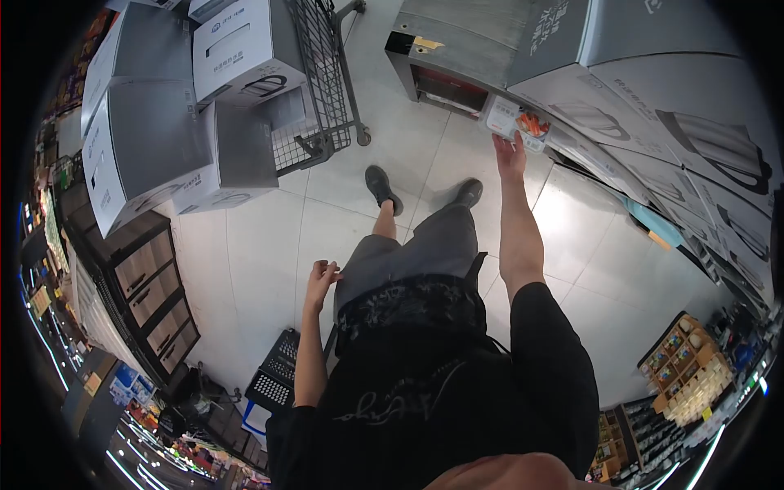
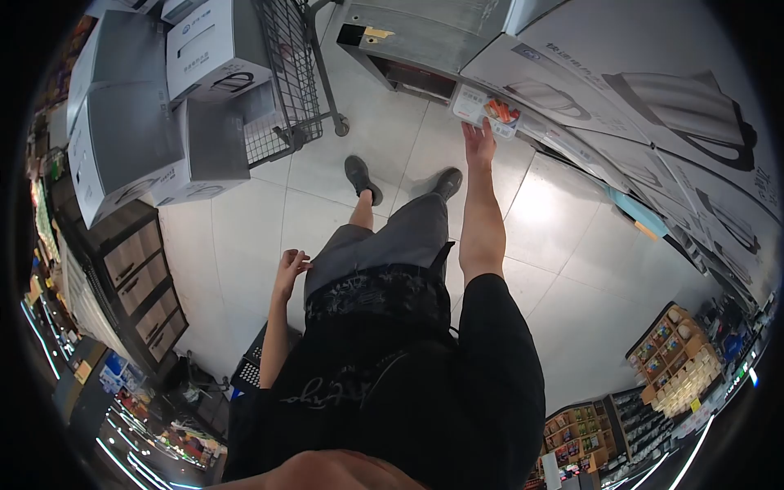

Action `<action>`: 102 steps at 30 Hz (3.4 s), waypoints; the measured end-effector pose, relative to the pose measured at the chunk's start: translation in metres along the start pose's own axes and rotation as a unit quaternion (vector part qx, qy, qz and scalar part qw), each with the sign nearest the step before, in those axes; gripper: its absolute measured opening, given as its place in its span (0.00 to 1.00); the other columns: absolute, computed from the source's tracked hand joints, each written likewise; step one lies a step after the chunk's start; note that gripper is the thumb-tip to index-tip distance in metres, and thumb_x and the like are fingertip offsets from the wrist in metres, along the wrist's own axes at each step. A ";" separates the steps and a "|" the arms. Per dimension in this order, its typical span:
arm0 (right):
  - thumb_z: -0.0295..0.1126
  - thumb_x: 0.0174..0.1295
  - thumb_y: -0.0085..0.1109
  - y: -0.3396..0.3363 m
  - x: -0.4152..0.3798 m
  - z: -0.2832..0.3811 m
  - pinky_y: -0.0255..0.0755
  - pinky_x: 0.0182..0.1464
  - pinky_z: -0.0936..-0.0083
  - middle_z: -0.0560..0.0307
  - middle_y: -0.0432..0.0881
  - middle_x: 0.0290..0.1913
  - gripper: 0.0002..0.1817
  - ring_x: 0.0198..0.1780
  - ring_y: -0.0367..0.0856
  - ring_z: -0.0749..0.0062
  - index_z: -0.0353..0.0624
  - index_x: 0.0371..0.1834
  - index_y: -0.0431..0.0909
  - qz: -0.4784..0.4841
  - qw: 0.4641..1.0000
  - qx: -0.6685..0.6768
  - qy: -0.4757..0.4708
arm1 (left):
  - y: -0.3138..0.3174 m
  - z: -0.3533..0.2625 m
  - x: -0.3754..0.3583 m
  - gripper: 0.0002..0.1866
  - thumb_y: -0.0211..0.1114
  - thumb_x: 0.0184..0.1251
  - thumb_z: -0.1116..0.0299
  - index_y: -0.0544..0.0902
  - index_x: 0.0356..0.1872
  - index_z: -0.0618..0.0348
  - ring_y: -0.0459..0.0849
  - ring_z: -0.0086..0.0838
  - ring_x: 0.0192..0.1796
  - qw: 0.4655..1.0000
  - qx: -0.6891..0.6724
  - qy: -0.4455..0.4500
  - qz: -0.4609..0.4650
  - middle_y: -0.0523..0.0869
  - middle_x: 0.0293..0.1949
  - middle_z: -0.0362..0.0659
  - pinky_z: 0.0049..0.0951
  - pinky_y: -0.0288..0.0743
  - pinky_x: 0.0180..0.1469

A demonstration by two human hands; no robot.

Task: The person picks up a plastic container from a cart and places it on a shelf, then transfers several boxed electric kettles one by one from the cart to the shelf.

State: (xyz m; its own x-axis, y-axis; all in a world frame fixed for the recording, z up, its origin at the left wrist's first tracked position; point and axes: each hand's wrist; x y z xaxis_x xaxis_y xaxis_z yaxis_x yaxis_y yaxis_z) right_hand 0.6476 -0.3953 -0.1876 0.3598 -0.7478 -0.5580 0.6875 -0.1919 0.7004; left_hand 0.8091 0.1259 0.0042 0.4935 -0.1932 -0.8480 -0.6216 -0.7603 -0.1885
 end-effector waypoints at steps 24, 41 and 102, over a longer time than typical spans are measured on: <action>0.45 0.64 0.59 -0.023 0.068 0.009 0.67 0.62 0.58 0.45 0.73 0.58 0.28 0.58 0.73 0.55 0.39 0.61 0.65 0.043 0.998 -0.031 0.041 | 0.010 0.041 -0.006 0.26 0.59 0.70 0.58 0.66 0.56 0.71 0.85 0.31 0.37 1.000 0.022 -0.006 -0.006 0.82 0.43 0.52 0.29 0.79 0.45; 0.40 0.60 0.65 0.100 -0.222 -0.104 0.77 0.46 0.75 0.50 0.82 0.47 0.33 0.45 0.83 0.67 0.41 0.65 0.64 0.215 0.624 -0.684 0.310 | -0.072 -0.016 0.052 0.31 0.62 0.66 0.51 0.65 0.55 0.69 0.85 0.31 0.37 0.993 -0.023 0.115 0.017 0.81 0.44 0.52 0.28 0.78 0.40; 0.60 0.71 0.30 0.468 -0.298 -0.345 0.43 0.74 0.71 0.56 0.49 0.76 0.40 0.76 0.46 0.66 0.44 0.77 0.42 0.432 0.839 -0.322 0.074 | -0.299 -0.276 0.031 0.32 0.47 0.73 0.49 0.59 0.70 0.58 0.61 0.36 0.71 0.863 -0.316 0.393 0.035 0.63 0.70 0.44 0.40 0.62 0.67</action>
State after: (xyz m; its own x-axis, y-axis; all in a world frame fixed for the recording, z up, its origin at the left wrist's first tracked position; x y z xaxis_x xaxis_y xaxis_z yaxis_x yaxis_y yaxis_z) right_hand 1.0796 -0.0432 0.1527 0.9409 -0.3351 -0.0483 0.3113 0.8004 0.5124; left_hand 1.1782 0.1758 0.1713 0.8830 -0.4239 -0.2015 -0.3330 -0.8683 0.3676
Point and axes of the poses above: each hand's wrist, its own x-axis towards the middle knuckle, its own y-axis out of the palm, z = x × y
